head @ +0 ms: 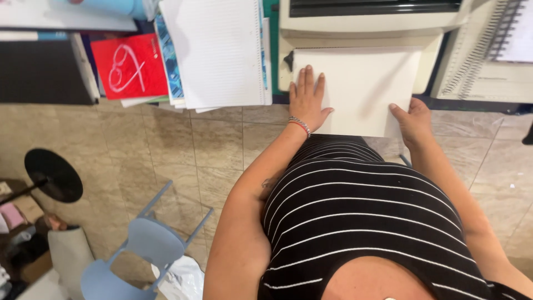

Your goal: The person operates a manual paper binding machine to bind several sheets of paper. They feed a stack of lined paper into the machine, then process a sheet with a printed pattern, and finally bind a pink sheet featuring a cartoon character. The person also handles and stacks various other printed sheets and cards on the table.

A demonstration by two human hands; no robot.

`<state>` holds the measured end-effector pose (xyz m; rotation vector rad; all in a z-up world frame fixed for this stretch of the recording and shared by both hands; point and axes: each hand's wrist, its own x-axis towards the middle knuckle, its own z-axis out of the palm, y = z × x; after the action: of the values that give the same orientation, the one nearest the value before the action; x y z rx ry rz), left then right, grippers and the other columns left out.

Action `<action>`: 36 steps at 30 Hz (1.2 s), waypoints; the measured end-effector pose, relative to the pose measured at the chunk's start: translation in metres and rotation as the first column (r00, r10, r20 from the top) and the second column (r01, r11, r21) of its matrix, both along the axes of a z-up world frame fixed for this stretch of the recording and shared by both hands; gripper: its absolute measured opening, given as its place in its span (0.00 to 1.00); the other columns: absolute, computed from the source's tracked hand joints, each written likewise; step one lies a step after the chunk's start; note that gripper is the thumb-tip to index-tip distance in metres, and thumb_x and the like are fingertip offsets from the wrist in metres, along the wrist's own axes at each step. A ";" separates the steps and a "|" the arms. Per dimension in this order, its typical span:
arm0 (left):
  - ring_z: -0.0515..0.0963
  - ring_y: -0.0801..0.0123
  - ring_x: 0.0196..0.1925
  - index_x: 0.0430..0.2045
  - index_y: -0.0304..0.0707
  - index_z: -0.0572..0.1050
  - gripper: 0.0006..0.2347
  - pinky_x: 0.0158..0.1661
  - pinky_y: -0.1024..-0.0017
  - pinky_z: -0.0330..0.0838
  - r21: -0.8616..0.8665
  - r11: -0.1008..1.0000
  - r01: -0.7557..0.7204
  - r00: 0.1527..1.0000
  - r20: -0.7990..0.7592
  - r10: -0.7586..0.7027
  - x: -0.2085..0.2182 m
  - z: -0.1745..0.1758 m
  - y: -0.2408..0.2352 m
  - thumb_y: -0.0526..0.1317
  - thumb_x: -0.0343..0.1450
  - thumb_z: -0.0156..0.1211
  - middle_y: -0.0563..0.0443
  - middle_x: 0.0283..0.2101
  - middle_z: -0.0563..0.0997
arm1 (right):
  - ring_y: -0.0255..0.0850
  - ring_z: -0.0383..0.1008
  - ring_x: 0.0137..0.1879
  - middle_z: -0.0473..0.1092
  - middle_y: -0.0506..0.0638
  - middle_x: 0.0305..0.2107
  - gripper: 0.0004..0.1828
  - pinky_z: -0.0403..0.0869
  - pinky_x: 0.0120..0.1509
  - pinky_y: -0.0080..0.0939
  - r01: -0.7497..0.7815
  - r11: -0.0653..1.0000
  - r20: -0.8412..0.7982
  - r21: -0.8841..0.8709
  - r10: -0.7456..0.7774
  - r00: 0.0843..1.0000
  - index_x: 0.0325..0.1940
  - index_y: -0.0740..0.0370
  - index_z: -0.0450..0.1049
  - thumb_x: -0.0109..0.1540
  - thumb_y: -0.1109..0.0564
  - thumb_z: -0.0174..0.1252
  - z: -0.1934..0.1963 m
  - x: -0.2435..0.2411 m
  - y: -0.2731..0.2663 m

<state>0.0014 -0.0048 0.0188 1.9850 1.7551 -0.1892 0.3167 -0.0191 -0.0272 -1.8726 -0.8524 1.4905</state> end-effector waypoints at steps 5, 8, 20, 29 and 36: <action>0.37 0.41 0.80 0.74 0.40 0.52 0.44 0.72 0.38 0.45 0.011 1.000 0.000 1.000 0.021 0.000 0.000 0.002 -0.001 0.60 0.67 0.69 0.29 0.78 0.39 | 0.47 0.81 0.46 0.77 0.57 0.41 0.24 0.80 0.49 0.47 0.039 0.999 0.009 -0.016 -0.039 0.999 0.59 0.71 0.68 0.64 0.60 0.70 0.006 -0.004 0.001; 0.36 0.40 0.80 0.74 0.39 0.52 0.44 0.72 0.37 0.44 -0.005 1.000 0.004 1.000 0.025 -0.004 -0.001 0.002 -0.001 0.60 0.67 0.68 0.28 0.77 0.39 | 0.48 0.81 0.45 0.77 0.58 0.41 0.24 0.81 0.48 0.48 0.048 0.998 0.005 -0.029 -0.048 0.999 0.58 0.70 0.69 0.64 0.59 0.71 0.005 -0.006 0.000; 0.35 0.38 0.80 0.74 0.38 0.50 0.45 0.71 0.37 0.42 -0.017 0.999 0.034 0.999 -0.010 -0.034 -0.003 -0.003 -0.003 0.61 0.68 0.65 0.27 0.77 0.37 | 0.44 0.81 0.45 0.78 0.55 0.41 0.23 0.81 0.48 0.45 0.055 0.996 -0.021 -0.065 -0.056 0.998 0.57 0.67 0.70 0.63 0.58 0.71 0.000 -0.007 -0.004; 0.34 0.39 0.80 0.75 0.39 0.49 0.44 0.72 0.38 0.41 -0.060 0.998 0.030 0.999 -0.026 -0.032 -0.002 0.003 0.000 0.61 0.69 0.64 0.27 0.77 0.37 | 0.51 0.80 0.49 0.77 0.61 0.44 0.23 0.80 0.51 0.53 0.004 0.996 -0.013 -0.091 -0.006 1.000 0.59 0.70 0.68 0.65 0.58 0.68 0.022 -0.012 0.001; 0.36 0.36 0.80 0.73 0.34 0.53 0.44 0.73 0.41 0.38 -0.048 0.999 0.009 1.000 -0.003 -0.009 0.001 0.014 0.004 0.64 0.68 0.64 0.23 0.76 0.39 | 0.46 0.81 0.46 0.77 0.56 0.41 0.23 0.80 0.50 0.48 0.015 0.998 -0.026 -0.066 -0.017 1.000 0.58 0.68 0.69 0.65 0.58 0.69 -0.002 -0.005 0.000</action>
<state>0.0028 -0.0012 0.0324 1.9604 1.7280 -0.2354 0.3117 -0.0188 -0.0296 -1.8979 -0.7832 1.5475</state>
